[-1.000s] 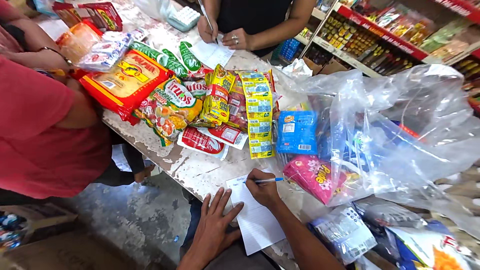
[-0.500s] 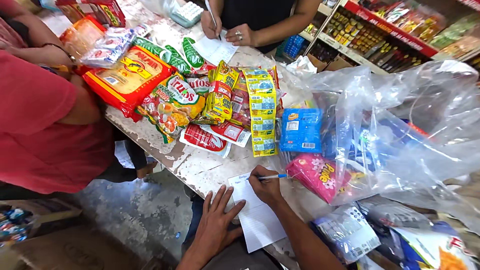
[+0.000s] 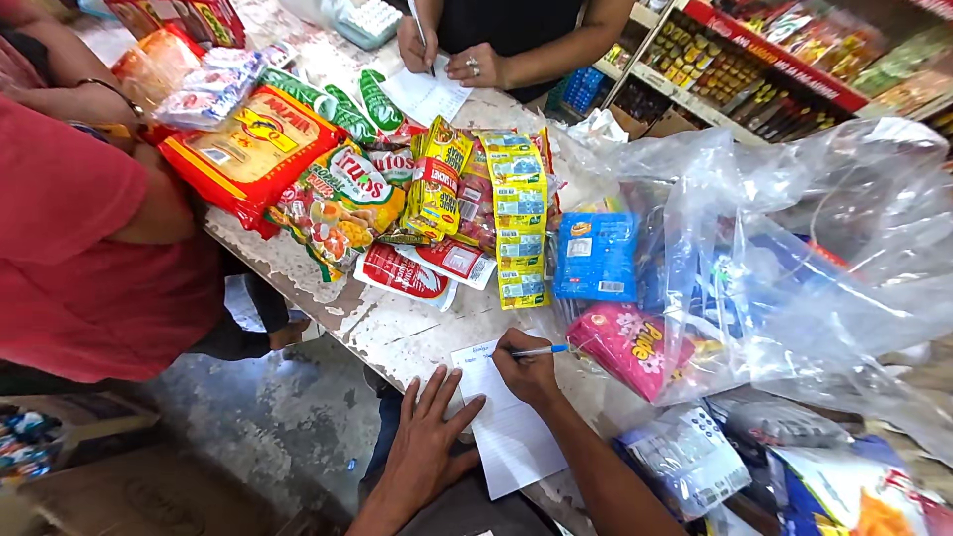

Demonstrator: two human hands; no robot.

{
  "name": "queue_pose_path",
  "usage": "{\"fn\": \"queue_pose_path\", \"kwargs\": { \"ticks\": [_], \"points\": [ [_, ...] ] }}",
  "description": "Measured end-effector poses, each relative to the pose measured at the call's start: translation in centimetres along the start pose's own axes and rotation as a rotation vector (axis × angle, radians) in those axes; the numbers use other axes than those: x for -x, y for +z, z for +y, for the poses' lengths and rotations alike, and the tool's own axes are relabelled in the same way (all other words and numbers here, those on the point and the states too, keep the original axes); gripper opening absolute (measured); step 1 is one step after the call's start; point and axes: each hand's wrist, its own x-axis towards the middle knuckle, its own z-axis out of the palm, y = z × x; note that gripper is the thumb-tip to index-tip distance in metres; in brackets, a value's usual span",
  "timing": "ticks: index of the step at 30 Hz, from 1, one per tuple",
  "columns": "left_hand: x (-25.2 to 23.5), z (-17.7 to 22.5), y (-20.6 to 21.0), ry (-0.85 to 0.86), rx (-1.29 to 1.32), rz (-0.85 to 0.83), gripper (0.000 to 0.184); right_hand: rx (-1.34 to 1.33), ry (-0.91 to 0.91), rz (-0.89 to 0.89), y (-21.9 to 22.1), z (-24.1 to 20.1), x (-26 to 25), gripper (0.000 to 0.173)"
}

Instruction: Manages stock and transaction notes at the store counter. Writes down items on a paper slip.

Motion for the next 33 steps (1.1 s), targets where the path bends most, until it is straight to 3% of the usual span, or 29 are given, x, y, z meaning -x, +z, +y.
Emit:
{"fn": "queue_pose_path", "kwargs": {
  "ticks": [12,22,29,33],
  "points": [
    [-0.03,-0.08,-0.19,-0.006,0.019,-0.003,0.062,0.013,0.000,0.032,0.19,0.04,-0.07,0.017],
    [-0.01,0.01,-0.34,-0.013,-0.006,-0.017,0.062,-0.007,0.006,-0.041,0.19,-0.07,-0.02,0.015],
    [-0.14,0.02,-0.52,-0.007,0.000,-0.019,0.061,0.055,0.011,0.041,0.08,-0.05,-0.03,0.016],
    [-0.22,-0.05,-0.50,-0.005,0.009,0.012,0.061,-0.077,0.048,0.005,-0.65,-0.27,-0.64,0.016]
  ]
}}
